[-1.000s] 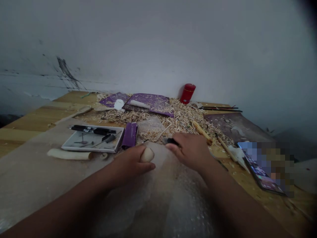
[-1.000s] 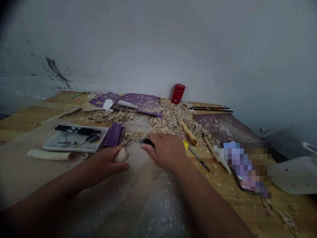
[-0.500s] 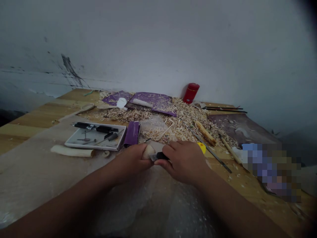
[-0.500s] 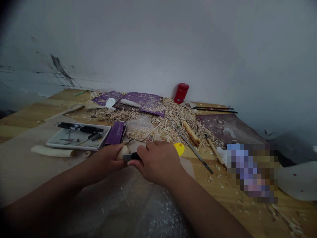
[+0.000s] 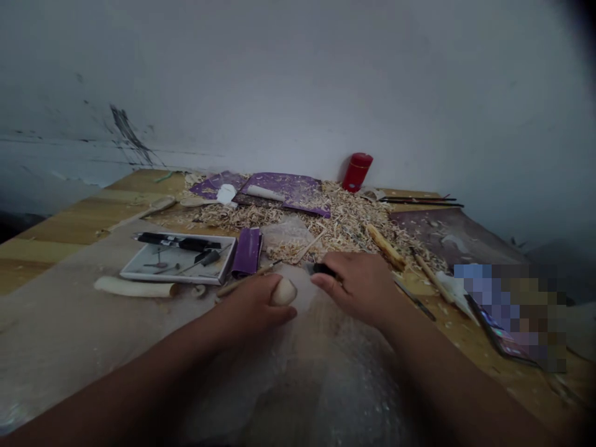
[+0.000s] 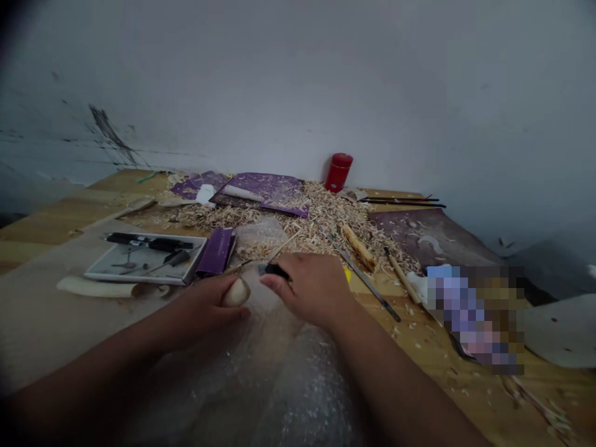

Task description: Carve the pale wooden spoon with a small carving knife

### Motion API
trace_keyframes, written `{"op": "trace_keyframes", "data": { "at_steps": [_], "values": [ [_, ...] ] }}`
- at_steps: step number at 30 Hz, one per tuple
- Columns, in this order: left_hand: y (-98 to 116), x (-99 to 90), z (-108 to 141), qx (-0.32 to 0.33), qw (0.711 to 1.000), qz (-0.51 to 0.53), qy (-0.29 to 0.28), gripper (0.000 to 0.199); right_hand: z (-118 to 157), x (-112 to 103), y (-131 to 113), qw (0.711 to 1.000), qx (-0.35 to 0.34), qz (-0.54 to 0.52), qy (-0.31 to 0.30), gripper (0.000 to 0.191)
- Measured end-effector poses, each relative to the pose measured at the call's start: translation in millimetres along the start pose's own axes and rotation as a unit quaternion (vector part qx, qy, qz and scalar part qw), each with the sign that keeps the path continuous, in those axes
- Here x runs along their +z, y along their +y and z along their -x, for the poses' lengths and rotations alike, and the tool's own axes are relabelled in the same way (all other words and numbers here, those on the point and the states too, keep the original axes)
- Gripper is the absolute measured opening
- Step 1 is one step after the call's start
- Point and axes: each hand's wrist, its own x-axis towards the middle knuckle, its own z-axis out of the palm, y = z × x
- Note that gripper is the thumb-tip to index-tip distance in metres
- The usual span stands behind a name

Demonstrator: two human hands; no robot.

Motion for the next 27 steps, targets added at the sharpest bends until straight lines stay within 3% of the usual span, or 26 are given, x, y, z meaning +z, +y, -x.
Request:
{"op": "trace_keyframes", "data": {
  "at_steps": [3, 9, 16, 27],
  "values": [
    [-1.1, -1.1, -1.4, -0.007, 1.000, -0.010, 0.011, 0.018, 1.6, 5.7, -14.4, 0.998, -0.047, -0.031, -0.014, 0.047],
    [-2.5, 0.3, -0.9, 0.031, 0.999, -0.029, 0.022, 0.018, 3.4, 8.0, -20.0, 0.994, -0.100, -0.031, -0.017, 0.046],
    [-7.1, 0.7, 1.8, 0.011, 0.994, -0.107, 0.023, 0.009, 6.5, 4.4, -26.5, 0.993, -0.108, -0.030, -0.025, 0.048],
    [-3.4, -4.3, 4.7, 0.026, 0.993, -0.116, 0.023, 0.003, 6.6, 5.9, -29.9, 0.995, -0.096, -0.002, 0.020, 0.044]
  ]
}}
